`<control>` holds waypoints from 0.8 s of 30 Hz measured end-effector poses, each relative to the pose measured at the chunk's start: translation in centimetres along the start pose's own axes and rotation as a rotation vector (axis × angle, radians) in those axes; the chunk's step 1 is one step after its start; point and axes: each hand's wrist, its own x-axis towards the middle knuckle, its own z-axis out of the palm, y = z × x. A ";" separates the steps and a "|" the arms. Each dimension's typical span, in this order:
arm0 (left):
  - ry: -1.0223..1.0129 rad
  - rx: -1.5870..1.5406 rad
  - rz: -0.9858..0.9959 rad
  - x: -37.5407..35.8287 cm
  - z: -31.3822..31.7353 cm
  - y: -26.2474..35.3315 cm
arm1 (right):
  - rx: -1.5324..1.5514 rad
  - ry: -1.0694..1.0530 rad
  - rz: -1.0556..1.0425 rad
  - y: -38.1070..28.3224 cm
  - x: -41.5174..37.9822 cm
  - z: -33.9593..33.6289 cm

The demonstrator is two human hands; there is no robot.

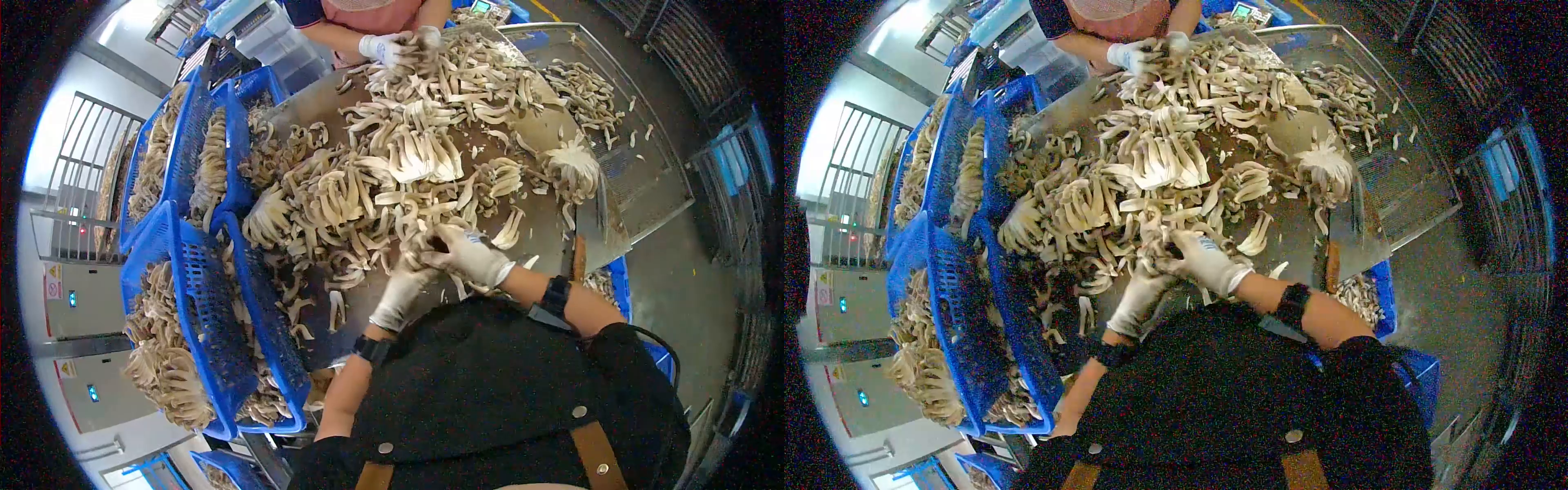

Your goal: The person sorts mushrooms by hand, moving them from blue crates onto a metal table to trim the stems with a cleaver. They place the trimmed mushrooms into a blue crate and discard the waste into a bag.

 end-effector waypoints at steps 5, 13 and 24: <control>0.077 -0.499 -0.153 -2.5 -0.3 2.8 | 0.229 -0.144 0.025 0.8 1.3 -1.8; 0.201 -0.746 -0.120 -2.1 0.0 4.1 | 0.866 -0.042 0.351 -1.6 1.0 -3.2; 0.283 -0.423 0.173 0.0 0.9 2.4 | 0.308 -0.230 -0.442 -6.4 0.0 -6.2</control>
